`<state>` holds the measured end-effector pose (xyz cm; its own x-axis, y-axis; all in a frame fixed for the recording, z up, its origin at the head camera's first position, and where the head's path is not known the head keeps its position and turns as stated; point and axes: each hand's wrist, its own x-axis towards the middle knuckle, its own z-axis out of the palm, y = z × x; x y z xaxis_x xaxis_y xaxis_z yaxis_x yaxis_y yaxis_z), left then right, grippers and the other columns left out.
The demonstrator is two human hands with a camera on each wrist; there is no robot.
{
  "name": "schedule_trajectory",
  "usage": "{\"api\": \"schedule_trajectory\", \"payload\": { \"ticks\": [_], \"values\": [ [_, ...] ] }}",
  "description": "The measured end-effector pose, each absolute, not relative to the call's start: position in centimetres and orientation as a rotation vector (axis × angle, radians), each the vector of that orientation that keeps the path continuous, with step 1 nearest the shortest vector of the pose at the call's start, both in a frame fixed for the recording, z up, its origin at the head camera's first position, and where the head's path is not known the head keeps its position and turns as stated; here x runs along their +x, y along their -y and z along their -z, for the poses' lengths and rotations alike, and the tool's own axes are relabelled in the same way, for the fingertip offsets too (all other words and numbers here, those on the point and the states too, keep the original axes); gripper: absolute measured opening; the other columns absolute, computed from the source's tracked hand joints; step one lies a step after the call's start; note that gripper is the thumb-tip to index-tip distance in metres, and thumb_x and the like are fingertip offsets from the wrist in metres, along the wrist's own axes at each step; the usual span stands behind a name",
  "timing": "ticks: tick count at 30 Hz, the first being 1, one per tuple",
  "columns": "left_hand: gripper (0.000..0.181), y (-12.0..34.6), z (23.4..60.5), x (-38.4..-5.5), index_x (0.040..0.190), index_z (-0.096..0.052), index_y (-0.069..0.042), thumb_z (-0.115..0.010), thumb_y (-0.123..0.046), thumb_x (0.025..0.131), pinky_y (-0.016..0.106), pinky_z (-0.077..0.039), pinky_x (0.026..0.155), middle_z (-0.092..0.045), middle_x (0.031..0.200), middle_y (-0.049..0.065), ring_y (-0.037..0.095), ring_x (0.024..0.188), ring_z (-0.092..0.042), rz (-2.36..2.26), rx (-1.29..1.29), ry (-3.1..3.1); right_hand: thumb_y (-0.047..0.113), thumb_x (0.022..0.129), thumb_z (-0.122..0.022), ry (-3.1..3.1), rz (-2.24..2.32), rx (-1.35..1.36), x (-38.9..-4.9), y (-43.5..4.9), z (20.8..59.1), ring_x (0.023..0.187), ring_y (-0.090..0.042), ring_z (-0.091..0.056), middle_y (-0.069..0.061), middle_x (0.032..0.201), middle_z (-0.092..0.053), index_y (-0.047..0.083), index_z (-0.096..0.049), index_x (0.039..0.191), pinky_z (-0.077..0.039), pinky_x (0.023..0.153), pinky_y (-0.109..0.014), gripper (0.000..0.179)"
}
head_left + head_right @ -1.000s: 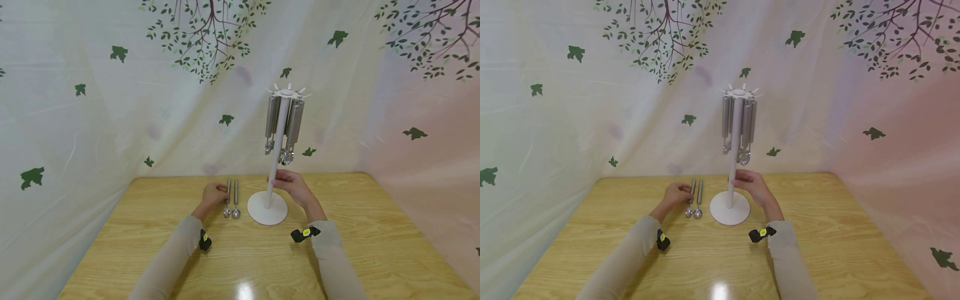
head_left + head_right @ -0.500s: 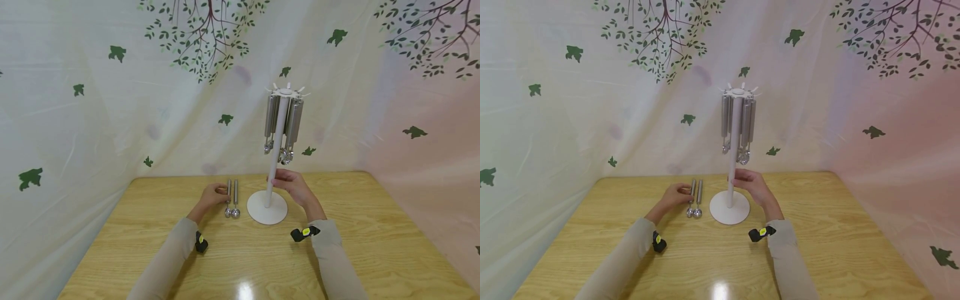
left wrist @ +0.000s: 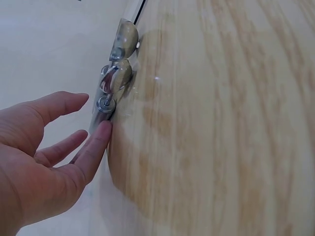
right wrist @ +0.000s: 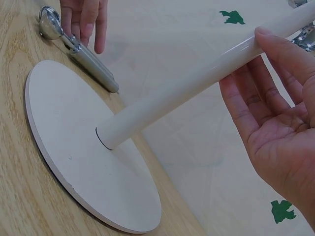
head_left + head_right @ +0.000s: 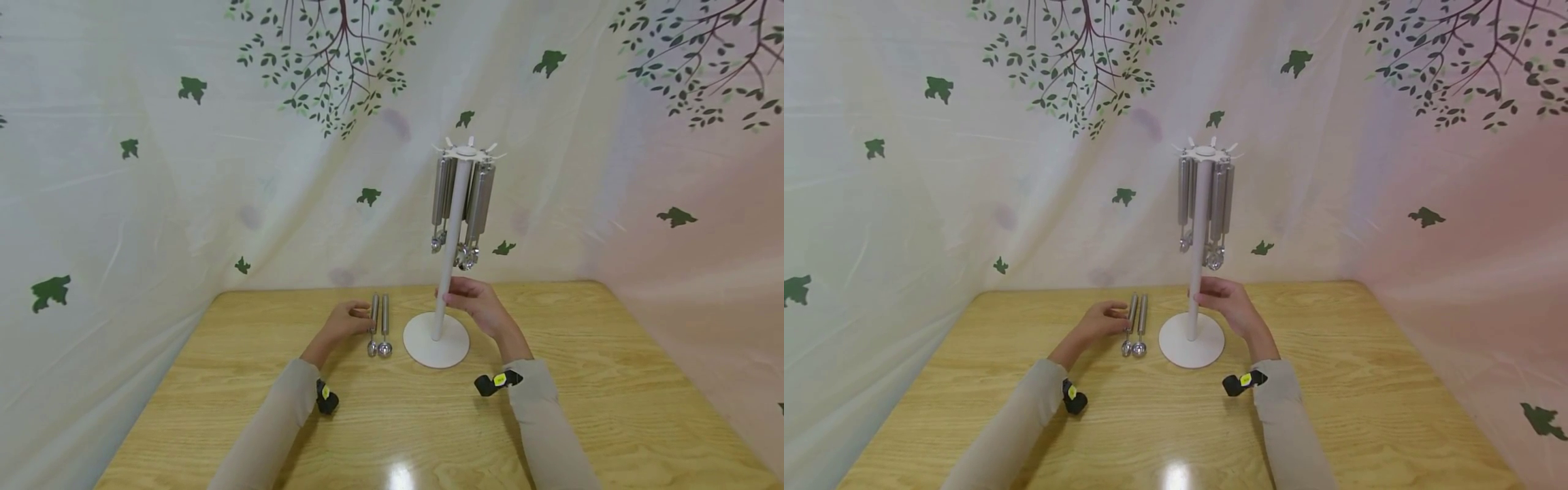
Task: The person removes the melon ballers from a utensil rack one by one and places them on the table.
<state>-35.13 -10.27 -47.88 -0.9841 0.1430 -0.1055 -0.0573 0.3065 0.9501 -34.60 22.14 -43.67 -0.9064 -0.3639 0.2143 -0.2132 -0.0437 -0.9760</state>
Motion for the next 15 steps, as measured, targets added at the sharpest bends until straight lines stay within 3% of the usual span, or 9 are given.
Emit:
{"api": "schedule_trajectory", "payload": {
  "ticks": [8,15],
  "values": [
    [0.047,9.6,46.0,-34.9,0.139,-0.054,0.010,-0.065,0.000,0.094,0.039,-0.062,0.092,-0.061,0.126,0.032,0.033,0.105,-0.068,-1.875,0.140,-2.413,0.004,0.096,-0.069,-2.053,2.127,-0.649,-34.5,-22.1,43.7,0.106,-0.012,-0.071,0.007,0.108,-0.077,-0.009,-0.059,0.131,-0.058,0.097,-0.027,0.039],
    [0.043,7.9,40.9,-34.8,0.139,-0.055,0.006,-0.064,0.000,0.097,0.033,-0.060,0.096,-0.061,0.131,0.033,0.036,0.115,-0.066,-2.039,0.396,-2.402,0.001,0.096,-0.067,-2.044,2.136,-0.640,-34.7,-22.2,43.8,0.105,-0.011,-0.071,0.007,0.107,-0.077,0.005,-0.071,0.121,-0.059,0.097,-0.029,0.026]
  ]
}}
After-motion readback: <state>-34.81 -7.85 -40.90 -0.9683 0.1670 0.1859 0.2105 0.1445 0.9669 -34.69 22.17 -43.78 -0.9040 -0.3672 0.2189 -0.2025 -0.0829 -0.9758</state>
